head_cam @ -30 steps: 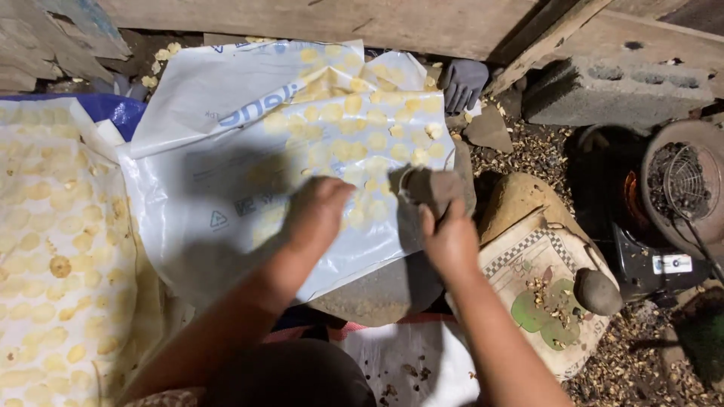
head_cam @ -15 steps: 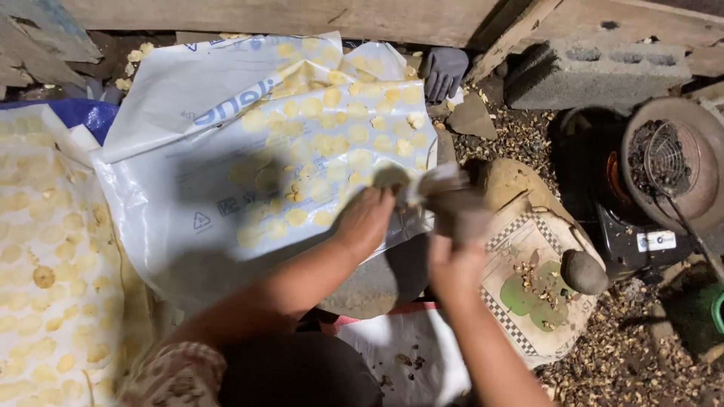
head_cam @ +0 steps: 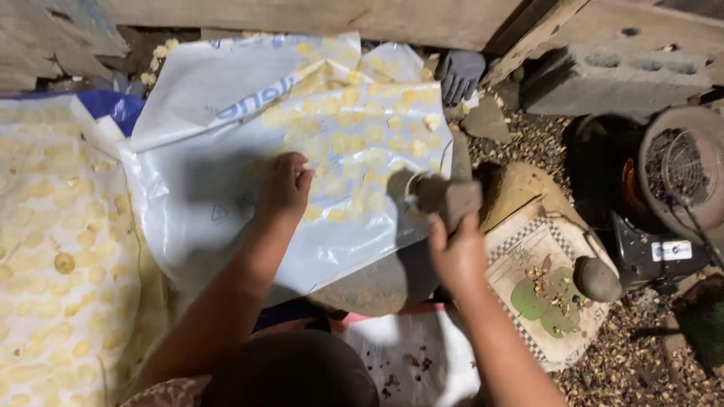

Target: Stirring, cracking nuts with a stone, and flattening them on a plastic sheet using a wooden mallet

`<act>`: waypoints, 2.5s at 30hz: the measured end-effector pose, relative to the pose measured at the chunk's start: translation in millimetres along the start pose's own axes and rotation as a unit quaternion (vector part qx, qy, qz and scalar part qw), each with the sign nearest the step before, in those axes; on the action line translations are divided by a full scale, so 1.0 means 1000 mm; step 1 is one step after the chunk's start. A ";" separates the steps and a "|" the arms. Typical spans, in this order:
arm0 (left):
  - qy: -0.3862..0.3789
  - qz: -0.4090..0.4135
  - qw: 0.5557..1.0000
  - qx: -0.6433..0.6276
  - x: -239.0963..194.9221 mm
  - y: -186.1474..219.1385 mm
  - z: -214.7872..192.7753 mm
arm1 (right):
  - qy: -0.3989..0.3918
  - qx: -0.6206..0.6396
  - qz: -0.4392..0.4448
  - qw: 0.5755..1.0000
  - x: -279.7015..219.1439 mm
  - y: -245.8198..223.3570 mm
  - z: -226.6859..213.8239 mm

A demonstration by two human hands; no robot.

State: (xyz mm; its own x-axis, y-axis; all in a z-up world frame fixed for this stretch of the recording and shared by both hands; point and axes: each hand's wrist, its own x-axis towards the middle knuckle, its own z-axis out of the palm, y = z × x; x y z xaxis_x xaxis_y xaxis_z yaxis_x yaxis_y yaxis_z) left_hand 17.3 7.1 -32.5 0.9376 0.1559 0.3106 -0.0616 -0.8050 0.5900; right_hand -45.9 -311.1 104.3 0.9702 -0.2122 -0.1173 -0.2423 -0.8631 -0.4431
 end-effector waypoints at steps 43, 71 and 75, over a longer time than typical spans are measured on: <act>0.070 0.107 0.989 0.079 -0.037 0.029 -0.046 | -0.037 0.011 -0.042 0.998 -0.010 -0.014 -0.002; -0.017 0.031 0.994 0.107 -0.042 0.020 -0.054 | -0.155 0.010 0.030 0.987 -0.036 0.002 -0.013; 0.085 0.133 0.986 0.061 -0.036 0.011 -0.067 | -0.024 0.058 0.018 0.998 -0.048 -0.020 -0.033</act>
State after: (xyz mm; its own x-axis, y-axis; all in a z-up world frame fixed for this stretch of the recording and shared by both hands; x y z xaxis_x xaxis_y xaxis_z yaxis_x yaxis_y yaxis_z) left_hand -40.1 31.2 12.5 0.8225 0.0156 0.5686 -0.2455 -0.8920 0.3795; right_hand -87.5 -298.9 148.5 0.9600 -0.2171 -0.1769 -0.2790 -0.7954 -0.5380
